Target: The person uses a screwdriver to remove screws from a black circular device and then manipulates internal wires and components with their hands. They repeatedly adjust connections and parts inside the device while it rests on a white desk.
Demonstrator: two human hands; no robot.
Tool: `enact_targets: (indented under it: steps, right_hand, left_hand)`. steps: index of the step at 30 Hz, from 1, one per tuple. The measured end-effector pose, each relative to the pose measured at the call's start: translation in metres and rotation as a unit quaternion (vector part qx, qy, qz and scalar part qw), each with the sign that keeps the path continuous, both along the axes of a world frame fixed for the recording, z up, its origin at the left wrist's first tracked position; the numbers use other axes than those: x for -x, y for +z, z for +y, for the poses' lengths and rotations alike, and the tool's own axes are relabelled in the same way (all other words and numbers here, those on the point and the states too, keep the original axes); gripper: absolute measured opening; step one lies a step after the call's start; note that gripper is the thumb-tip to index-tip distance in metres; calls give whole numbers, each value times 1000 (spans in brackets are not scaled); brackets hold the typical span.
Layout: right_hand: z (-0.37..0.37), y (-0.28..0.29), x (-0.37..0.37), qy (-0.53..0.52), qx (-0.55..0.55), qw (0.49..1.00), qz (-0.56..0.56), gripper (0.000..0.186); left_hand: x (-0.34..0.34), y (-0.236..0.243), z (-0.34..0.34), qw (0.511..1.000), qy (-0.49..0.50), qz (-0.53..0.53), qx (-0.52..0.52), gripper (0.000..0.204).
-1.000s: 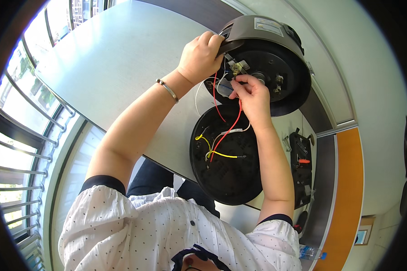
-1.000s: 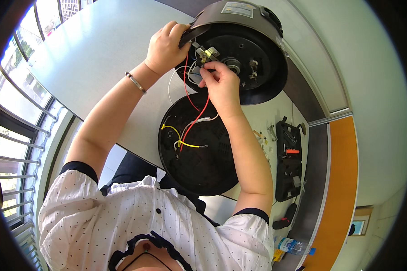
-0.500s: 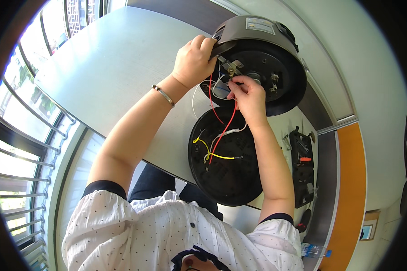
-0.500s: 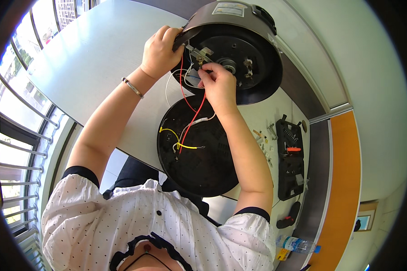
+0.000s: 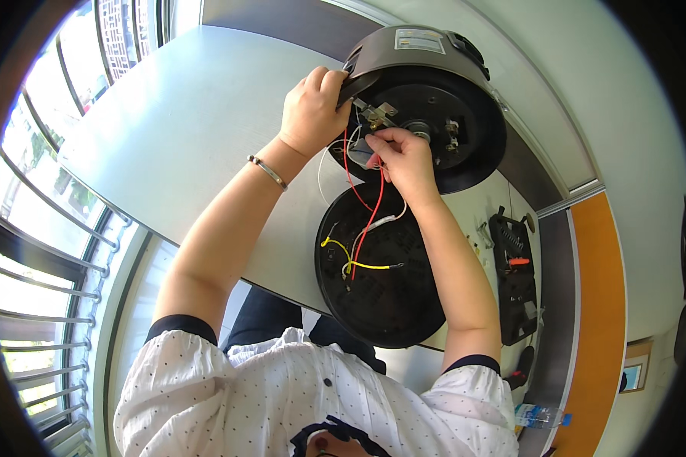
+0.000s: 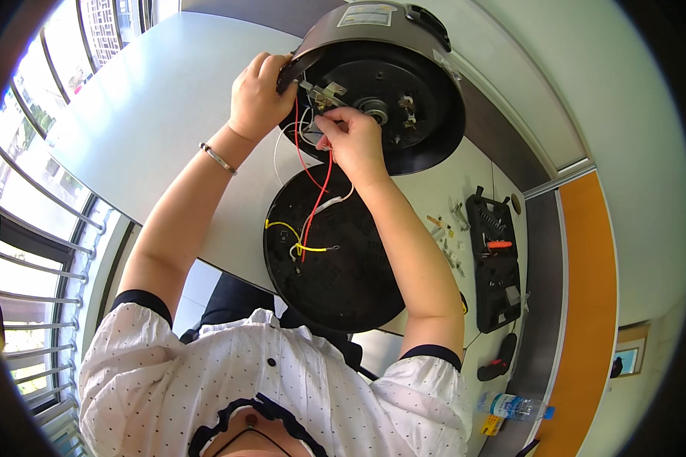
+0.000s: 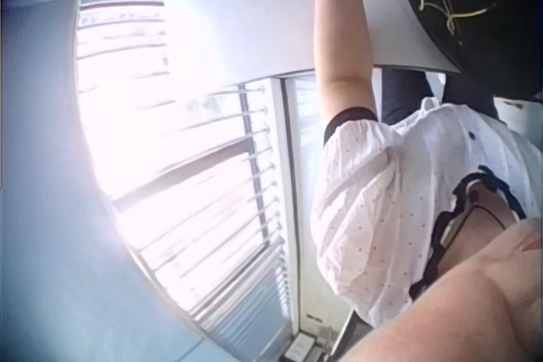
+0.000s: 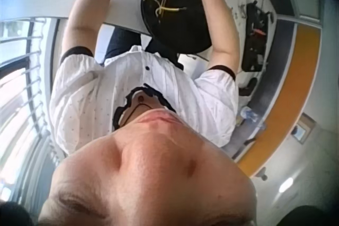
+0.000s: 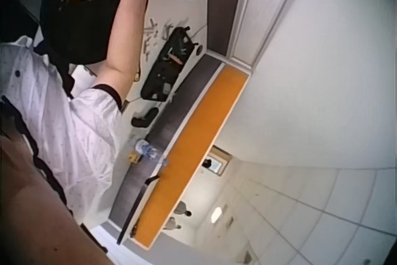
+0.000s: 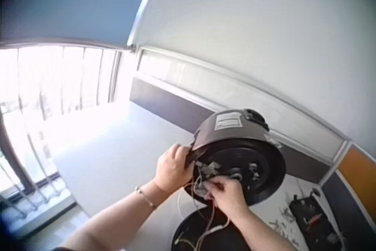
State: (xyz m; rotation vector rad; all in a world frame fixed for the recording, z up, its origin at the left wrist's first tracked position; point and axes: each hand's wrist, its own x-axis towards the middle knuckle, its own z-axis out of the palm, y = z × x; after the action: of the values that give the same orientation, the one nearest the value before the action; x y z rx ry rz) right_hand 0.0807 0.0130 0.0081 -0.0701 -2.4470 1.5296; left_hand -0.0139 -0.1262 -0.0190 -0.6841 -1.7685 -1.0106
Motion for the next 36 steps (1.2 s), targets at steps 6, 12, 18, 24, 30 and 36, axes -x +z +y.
enact_targets:
  steps: [6,12,18,24,30,36]
  right_hand:
    - [-1,-4,1,-5,-32,997,76,14]
    - [-8,-1,-2,-27,-40,996,68,13]
    - [-3,-4,1,13,47,999,9,20]
    - [-4,0,0,31,112,991,-62,28]
    - [-6,-2,4,24,165,983,-80,29]
    - [-4,-6,8,45,174,980,-89,28]
  left_hand:
    - [2,-1,2,1000,5,14,-15,29]
    - [3,-2,0,1000,-1,14,-12,29]
    - [3,-1,2,1000,2,20,-13,28]
    - [2,-1,1,1000,5,17,1,30]
    - [4,-2,2,999,13,36,1,27]
    - [4,-1,1,999,13,40,5,26]
